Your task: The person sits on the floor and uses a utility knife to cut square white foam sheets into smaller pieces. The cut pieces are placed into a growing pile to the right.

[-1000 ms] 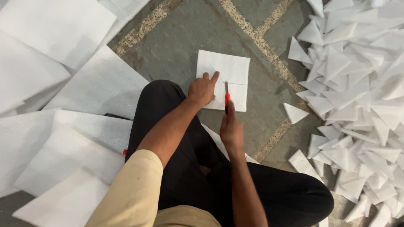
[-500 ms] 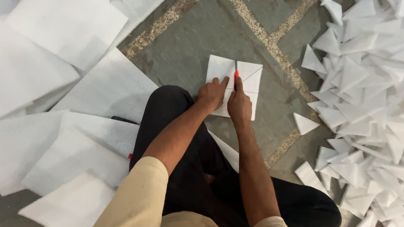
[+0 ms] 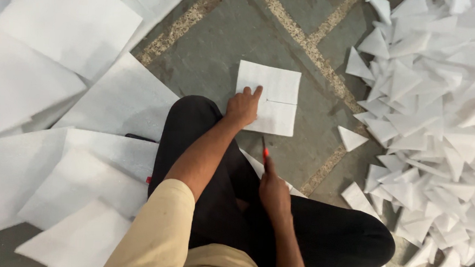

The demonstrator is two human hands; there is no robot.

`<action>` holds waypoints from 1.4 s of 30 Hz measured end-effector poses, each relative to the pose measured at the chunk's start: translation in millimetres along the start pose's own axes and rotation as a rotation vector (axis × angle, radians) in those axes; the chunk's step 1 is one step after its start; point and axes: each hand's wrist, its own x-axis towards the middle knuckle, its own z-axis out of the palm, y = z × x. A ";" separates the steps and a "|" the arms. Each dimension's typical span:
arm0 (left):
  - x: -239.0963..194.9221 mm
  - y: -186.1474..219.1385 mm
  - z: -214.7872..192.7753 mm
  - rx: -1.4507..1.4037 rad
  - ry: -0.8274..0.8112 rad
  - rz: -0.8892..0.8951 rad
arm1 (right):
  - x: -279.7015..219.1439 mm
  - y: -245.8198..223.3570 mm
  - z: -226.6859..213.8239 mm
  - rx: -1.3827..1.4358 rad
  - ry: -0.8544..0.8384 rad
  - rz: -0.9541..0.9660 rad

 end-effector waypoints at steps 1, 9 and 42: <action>-2.5 0.7 0.2 0.001 0.004 0.011 | -12.7 8.1 3.5 0.018 0.030 -0.047; -26.9 9.5 16.9 0.216 0.034 0.269 | 62.4 80.1 26.8 0.387 0.405 -0.117; -30.9 33.2 42.7 -1.107 0.009 0.107 | 118.4 41.0 14.0 1.186 0.389 -0.068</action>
